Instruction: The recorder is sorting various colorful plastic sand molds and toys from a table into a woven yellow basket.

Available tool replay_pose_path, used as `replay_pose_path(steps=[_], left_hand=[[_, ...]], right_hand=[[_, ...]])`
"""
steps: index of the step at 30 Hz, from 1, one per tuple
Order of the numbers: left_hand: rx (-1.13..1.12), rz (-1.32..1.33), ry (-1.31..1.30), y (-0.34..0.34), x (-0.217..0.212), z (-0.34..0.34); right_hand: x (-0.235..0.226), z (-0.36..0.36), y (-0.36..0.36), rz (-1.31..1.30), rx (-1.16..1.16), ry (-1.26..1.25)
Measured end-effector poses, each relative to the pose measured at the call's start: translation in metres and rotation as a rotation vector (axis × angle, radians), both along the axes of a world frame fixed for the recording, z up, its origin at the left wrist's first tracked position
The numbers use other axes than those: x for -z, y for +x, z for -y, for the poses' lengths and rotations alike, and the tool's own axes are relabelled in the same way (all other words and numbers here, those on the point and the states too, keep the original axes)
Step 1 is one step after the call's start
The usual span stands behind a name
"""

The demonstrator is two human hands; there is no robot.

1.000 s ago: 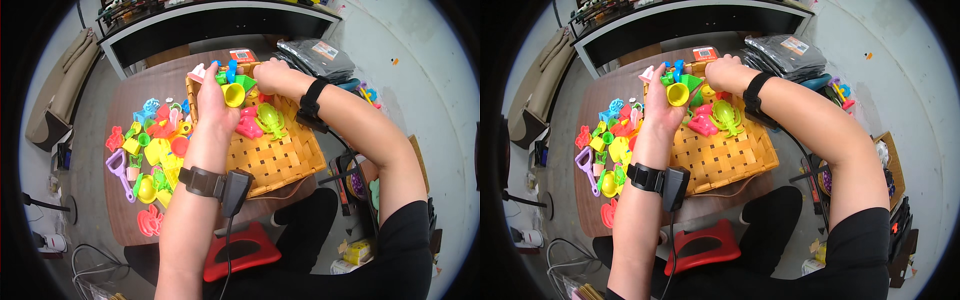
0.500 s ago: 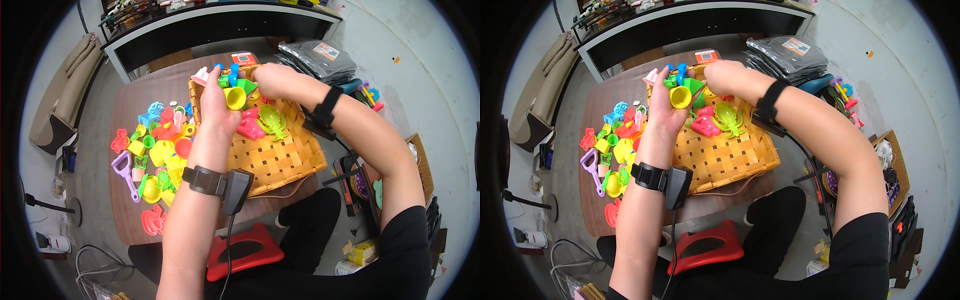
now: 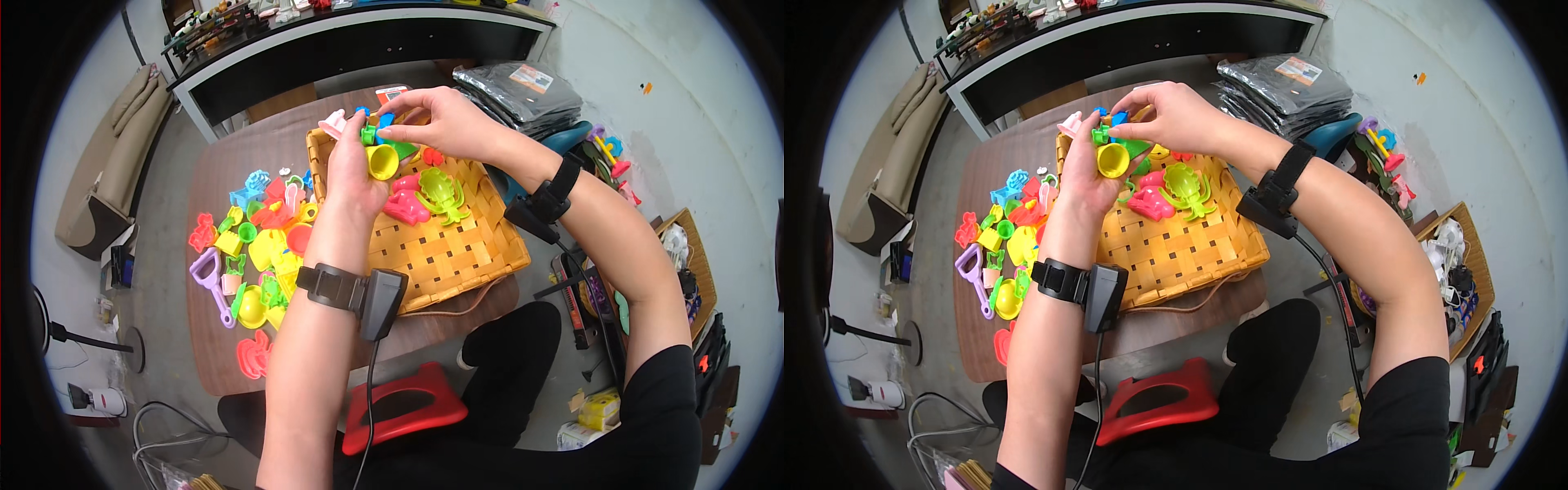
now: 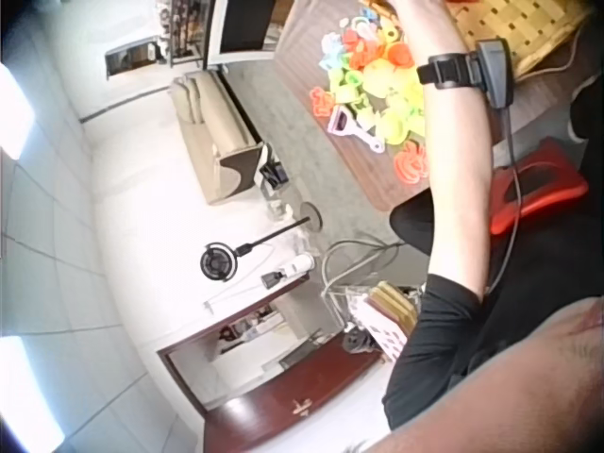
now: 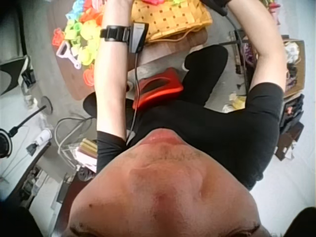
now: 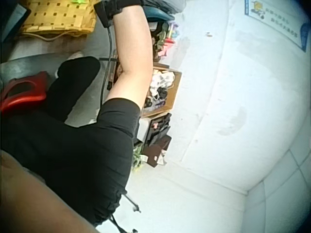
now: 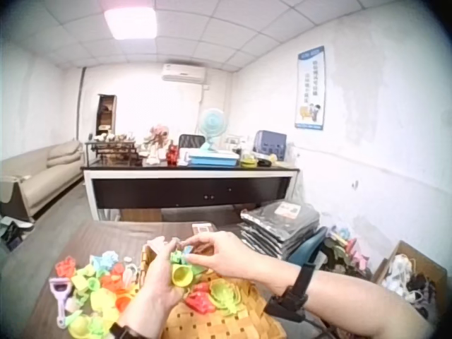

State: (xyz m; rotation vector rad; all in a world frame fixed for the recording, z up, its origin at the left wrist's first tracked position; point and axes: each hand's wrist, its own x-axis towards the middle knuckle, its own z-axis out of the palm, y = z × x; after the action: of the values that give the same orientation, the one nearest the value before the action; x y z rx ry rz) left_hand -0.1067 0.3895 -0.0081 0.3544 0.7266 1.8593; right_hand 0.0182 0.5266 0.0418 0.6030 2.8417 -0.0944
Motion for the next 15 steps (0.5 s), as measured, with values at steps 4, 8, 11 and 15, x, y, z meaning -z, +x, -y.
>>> replay_pose_path(steps=[4, 8, 11, 15], left_hand=[[0.044, 0.044, 0.027, 0.003, -0.005, -0.003], [0.021, 0.057, 0.066, 0.008, -0.006, -0.008], [-0.070, 0.120, 0.069, 0.005, -0.006, -0.012], [-0.209, 0.174, 0.160, 0.006, -0.010, -0.019]], right_hand=[[-0.004, 0.003, 0.012, -0.036, 0.022, -0.074], [-0.002, 0.006, 0.026, -0.070, 0.044, -0.152], [-0.002, 0.002, 0.029, -0.100, 0.054, -0.215], [-0.013, -0.032, 0.042, -0.134, 0.086, -0.295]])
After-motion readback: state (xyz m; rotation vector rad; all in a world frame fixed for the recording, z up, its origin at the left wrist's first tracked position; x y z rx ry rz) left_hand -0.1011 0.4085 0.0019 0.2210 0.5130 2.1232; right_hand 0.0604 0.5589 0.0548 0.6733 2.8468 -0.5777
